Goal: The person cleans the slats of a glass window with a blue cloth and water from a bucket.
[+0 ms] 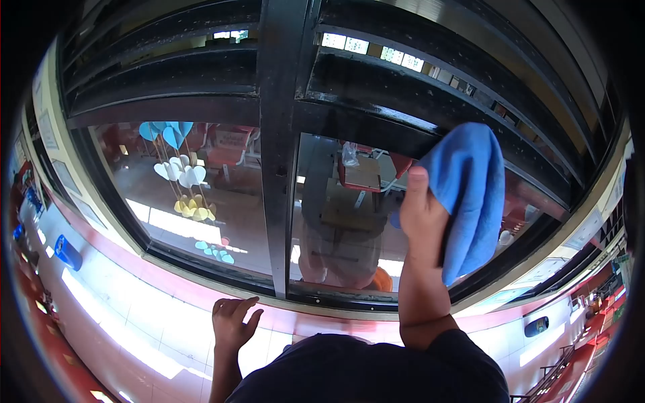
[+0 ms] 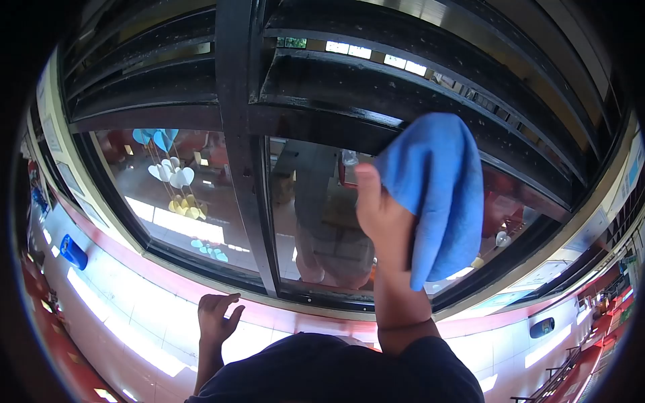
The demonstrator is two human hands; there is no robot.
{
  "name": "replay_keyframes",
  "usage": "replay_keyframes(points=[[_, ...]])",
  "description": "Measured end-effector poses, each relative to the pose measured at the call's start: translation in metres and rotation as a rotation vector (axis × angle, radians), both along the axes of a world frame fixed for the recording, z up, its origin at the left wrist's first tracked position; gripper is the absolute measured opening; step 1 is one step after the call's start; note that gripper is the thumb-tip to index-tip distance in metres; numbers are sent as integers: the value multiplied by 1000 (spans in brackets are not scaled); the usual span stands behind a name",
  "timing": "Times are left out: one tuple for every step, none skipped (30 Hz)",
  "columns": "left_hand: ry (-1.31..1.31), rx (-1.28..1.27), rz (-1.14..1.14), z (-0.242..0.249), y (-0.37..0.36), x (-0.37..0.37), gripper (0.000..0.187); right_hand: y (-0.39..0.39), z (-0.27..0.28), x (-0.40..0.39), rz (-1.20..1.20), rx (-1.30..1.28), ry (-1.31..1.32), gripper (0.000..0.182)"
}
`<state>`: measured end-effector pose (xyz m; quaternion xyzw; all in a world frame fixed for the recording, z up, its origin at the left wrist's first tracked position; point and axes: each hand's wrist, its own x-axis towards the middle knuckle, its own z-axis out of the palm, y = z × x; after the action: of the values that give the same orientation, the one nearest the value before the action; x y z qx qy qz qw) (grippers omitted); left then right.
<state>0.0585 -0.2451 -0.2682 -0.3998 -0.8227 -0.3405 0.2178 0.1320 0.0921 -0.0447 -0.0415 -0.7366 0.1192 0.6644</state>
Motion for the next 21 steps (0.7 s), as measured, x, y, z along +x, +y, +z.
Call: replay_keyframes(points=[[-21,5,-14,-4,4,4,31,-12,4,-9,-20,109,-49,73],[-28,-7,-25,-7,9,9,30,-28,5,-21,-26,191,-89,75],[-49,-16,-43,-11,14,13,30,-50,4,-37,-17,235,-123,81],[-64,-31,-79,-14,19,18,29,-68,5,-52,-27,273,-155,87],[-58,-65,-86,-14,22,23,30,-76,6,-60,-55,305,-186,92],[-45,-96,-103,-15,25,25,30,-78,2,-64,47,256,-197,94],[-68,-131,-106,-18,25,24,31,-72,-1,-64,150,219,-192,96],[-28,-108,-107,-17,23,23,33,-66,-5,-65,253,181,-186,98],[-11,-92,-67,-17,20,21,34,-59,-7,-56,333,176,-187,95],[0,-70,-19,-17,15,19,35,-44,-10,-38,350,174,-182,93],[-37,-45,7,-19,8,16,35,-30,-17,-21,360,178,-189,90],[-81,-17,40,-21,1,11,36,-15,-25,-2,347,175,-194,87],[-108,46,36,-23,-3,7,35,4,-32,17,310,164,-199,85],[-31,-1,-1,-4,-4,5,27,26,-39,39,256,143,-193,82],[0,-9,-8,5,-5,2,24,49,-44,60,181,98,-169,80],[28,-12,-8,8,-5,0,21,71,-48,82,88,34,-130,77],[-134,-77,19,-5,-15,-11,38,94,-47,103,-20,-59,-56,74],[-64,0,-7,-22,-13,-23,34,112,-43,123,-118,-186,42,72],[-45,-20,-35,-20,-7,-25,33,128,-37,141,-202,-344,173,69],[-24,-43,-68,-12,2,-26,33,132,-26,153,-238,-496,393,68],[28,-71,-83,-5,14,-24,33,157,-34,181,-264,-747,326,76]])
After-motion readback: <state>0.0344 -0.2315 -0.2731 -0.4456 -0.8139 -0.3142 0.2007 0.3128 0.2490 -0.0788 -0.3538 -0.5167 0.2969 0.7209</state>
